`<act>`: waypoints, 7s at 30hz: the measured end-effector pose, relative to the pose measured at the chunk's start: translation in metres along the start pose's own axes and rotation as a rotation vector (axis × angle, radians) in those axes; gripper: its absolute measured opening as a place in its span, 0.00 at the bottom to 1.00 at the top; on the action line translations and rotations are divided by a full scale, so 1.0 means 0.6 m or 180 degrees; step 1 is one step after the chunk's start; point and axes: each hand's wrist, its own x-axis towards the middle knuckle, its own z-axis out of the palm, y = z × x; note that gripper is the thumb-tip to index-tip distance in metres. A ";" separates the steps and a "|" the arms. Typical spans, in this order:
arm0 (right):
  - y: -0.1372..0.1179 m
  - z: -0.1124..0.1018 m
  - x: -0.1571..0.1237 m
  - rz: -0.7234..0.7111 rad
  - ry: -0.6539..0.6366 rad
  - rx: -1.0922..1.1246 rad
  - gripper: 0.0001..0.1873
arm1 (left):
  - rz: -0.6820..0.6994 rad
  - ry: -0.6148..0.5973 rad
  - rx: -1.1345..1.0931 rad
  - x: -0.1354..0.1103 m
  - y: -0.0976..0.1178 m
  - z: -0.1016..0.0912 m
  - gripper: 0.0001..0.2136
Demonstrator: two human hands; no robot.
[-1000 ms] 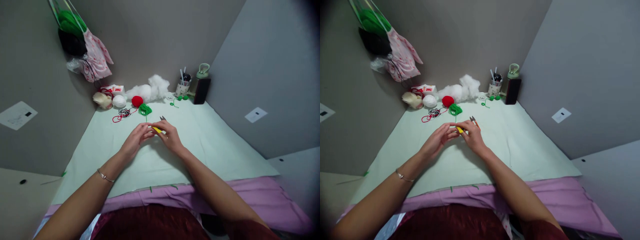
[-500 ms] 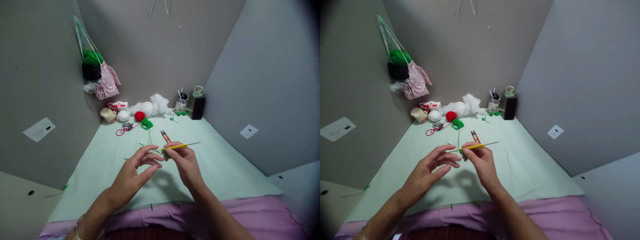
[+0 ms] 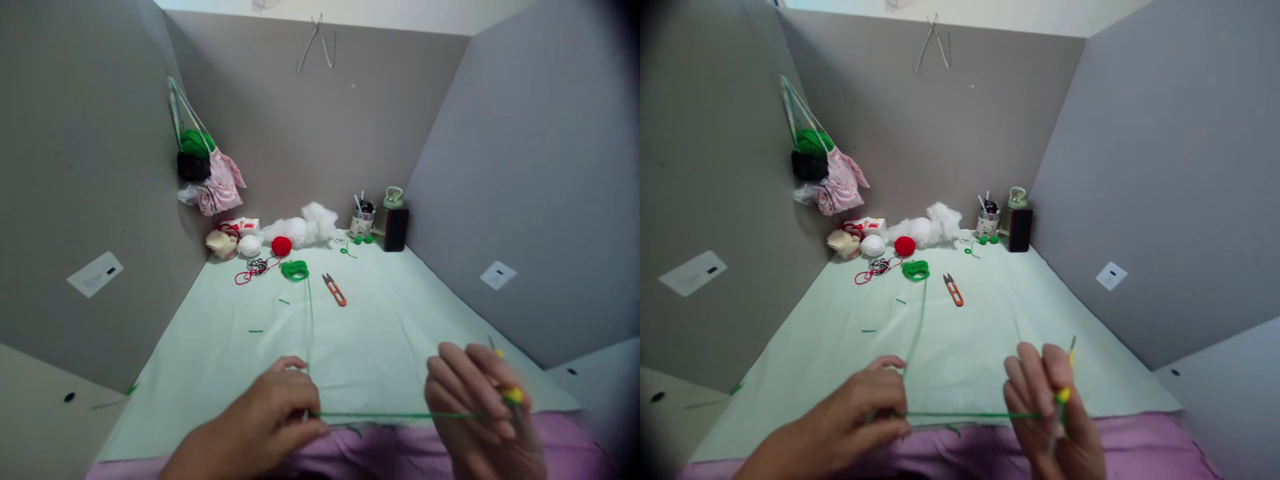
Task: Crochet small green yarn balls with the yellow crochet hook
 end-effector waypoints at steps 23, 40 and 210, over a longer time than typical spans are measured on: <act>0.117 -0.011 0.031 -0.0405 0.0612 -0.2330 0.06 | -0.0358 0.1270 -0.3405 0.028 0.044 0.022 0.31; 0.129 -0.031 0.000 -0.1661 0.0088 -0.3840 0.17 | -0.0395 0.1919 -0.1724 0.072 0.008 0.079 0.23; 0.151 -0.053 0.022 0.0499 0.0800 -0.2048 0.11 | -0.1101 0.1942 -0.4706 0.075 0.014 0.084 0.16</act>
